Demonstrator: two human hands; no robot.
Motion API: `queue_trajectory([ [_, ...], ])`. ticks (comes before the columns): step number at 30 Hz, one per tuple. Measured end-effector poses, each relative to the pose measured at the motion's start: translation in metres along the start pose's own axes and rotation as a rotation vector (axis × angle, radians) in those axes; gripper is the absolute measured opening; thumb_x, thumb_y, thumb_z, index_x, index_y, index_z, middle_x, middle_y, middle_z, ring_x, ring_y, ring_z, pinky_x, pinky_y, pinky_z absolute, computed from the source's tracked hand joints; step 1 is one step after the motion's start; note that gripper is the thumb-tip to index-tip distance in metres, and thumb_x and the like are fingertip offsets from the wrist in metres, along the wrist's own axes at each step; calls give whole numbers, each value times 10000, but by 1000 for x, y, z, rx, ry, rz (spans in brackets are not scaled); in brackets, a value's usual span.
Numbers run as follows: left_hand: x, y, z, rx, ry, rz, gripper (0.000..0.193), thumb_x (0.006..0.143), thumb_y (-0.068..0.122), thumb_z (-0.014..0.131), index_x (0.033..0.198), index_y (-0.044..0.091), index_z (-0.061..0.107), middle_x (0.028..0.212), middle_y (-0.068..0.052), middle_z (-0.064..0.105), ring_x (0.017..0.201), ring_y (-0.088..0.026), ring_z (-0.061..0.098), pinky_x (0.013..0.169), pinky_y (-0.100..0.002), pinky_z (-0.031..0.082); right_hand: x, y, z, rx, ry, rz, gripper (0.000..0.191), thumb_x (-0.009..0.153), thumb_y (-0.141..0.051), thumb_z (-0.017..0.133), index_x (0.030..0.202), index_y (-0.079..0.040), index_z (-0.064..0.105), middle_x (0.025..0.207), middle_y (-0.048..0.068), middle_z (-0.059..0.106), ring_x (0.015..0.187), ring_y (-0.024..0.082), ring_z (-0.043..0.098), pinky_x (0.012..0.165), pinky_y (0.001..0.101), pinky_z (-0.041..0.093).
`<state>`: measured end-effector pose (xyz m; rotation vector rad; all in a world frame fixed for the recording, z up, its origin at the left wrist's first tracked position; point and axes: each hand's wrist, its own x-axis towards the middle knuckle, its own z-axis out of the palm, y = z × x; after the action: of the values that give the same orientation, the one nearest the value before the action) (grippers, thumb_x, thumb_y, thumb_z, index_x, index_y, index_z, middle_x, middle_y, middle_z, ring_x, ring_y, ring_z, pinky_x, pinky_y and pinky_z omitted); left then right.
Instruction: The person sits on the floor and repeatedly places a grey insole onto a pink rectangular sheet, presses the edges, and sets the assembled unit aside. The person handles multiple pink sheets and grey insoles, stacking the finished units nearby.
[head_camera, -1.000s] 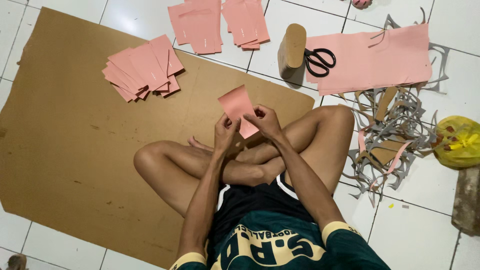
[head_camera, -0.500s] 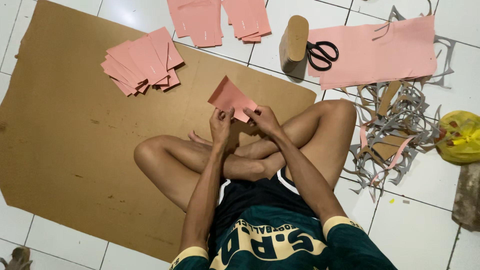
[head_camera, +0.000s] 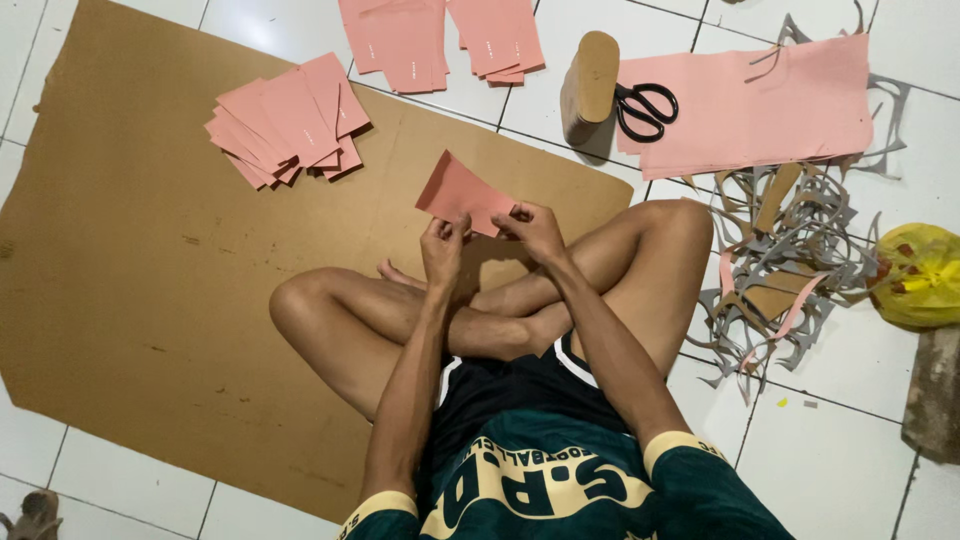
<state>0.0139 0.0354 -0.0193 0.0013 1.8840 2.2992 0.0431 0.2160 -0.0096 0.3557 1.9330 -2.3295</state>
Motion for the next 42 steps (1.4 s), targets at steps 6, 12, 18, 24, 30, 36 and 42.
queue_trajectory([
  [6,3,2,6,-104,5,-38,240,1032,171,674,1060,-65,647,841,-41,655,741,-102,630,718,-296,614,5,-13,-4,129,291,107,379,1021,-371,594,1003,-7,696,883,77,737,765,132,732,640,275,633],
  [12,4,-3,0,-198,20,-72,235,1020,189,667,1031,-44,637,812,-20,649,733,-79,624,752,-277,634,-6,-21,9,-90,72,170,387,1028,-344,610,1085,25,709,873,89,727,747,169,701,624,309,596],
  [18,9,8,-2,9,188,-31,354,1048,204,694,1167,-65,497,813,-62,689,731,-112,632,659,-261,566,-4,2,6,-158,-146,88,258,987,-120,666,1156,70,714,938,104,773,807,155,756,695,304,637],
  [24,25,26,-22,-150,254,-32,353,1001,218,665,1253,2,545,881,-6,720,718,-74,645,607,-234,530,-6,-3,-3,-28,6,69,309,1014,-155,639,1255,36,680,981,109,754,794,134,711,669,293,621],
  [30,25,10,-16,-226,43,-64,342,1129,244,666,1276,-60,609,826,-5,573,691,-59,503,601,-235,451,-13,-15,9,-310,233,-214,419,968,-248,736,1297,-1,661,1104,115,740,910,173,699,732,305,611],
  [36,3,15,-1,-141,-151,-184,466,1098,364,443,1317,17,663,1153,-49,781,1053,-127,761,890,-254,622,-17,-12,15,-289,53,-246,517,943,-205,785,1381,-21,579,1148,83,707,990,131,684,784,269,593],
  [42,-6,27,12,111,21,-9,336,1038,224,624,1288,5,667,1131,-102,758,1003,-165,721,779,-284,599,-3,1,0,88,1,-118,375,1038,-118,684,1371,33,599,1028,23,707,819,76,598,659,220,487],
])
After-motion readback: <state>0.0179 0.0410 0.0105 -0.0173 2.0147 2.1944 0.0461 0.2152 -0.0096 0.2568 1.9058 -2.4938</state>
